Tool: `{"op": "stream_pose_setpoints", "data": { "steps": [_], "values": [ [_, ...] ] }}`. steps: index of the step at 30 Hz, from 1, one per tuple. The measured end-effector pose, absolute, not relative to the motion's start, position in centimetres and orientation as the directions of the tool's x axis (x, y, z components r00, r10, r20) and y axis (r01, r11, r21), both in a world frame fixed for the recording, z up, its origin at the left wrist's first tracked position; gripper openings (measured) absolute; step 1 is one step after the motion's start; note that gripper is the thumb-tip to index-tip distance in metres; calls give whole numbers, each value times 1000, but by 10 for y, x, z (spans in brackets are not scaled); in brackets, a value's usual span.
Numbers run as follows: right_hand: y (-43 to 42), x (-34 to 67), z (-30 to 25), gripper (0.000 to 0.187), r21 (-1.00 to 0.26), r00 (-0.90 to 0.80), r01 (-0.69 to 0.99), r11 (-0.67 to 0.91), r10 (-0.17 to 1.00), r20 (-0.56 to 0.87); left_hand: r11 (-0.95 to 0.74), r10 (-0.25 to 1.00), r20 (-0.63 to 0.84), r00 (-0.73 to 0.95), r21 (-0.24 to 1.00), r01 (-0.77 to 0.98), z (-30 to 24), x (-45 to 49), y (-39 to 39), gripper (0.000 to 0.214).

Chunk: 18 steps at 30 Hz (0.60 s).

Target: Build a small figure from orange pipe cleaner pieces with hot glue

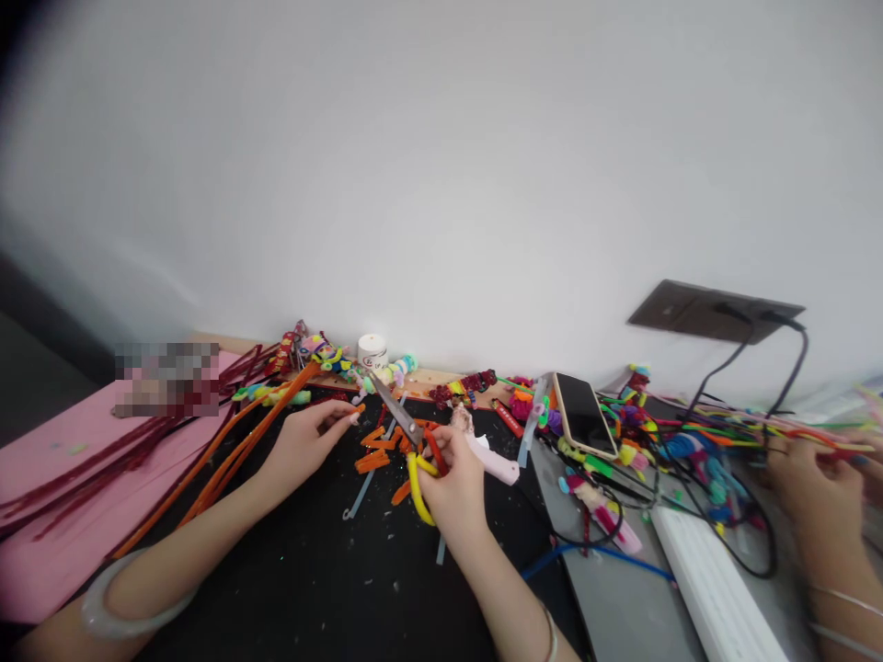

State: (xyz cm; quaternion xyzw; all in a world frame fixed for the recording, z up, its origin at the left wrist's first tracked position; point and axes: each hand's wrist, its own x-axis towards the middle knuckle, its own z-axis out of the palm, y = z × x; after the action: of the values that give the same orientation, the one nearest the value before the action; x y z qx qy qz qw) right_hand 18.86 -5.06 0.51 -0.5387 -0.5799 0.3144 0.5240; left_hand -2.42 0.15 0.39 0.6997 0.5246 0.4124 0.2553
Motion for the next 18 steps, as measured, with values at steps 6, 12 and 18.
{"op": "stream_pose_setpoints", "data": {
  "steps": [6, 12, 18],
  "values": [
    [-58, 182, 5, 39, -857, -38, 436, 274, 957, 286, -265, 893, 361, -271, 905, 331, 8, -47, 20, 29],
    [-69, 179, -1, 40, -694, -128, 626, 355, 925, 358, -335, 806, 457, -376, 876, 347, 14, -51, 18, 27],
    [-78, 165, -6, 42, -595, -351, 651, 471, 882, 314, -547, 754, 657, 10, 620, 562, 17, -35, -4, 16]
  ]
}}
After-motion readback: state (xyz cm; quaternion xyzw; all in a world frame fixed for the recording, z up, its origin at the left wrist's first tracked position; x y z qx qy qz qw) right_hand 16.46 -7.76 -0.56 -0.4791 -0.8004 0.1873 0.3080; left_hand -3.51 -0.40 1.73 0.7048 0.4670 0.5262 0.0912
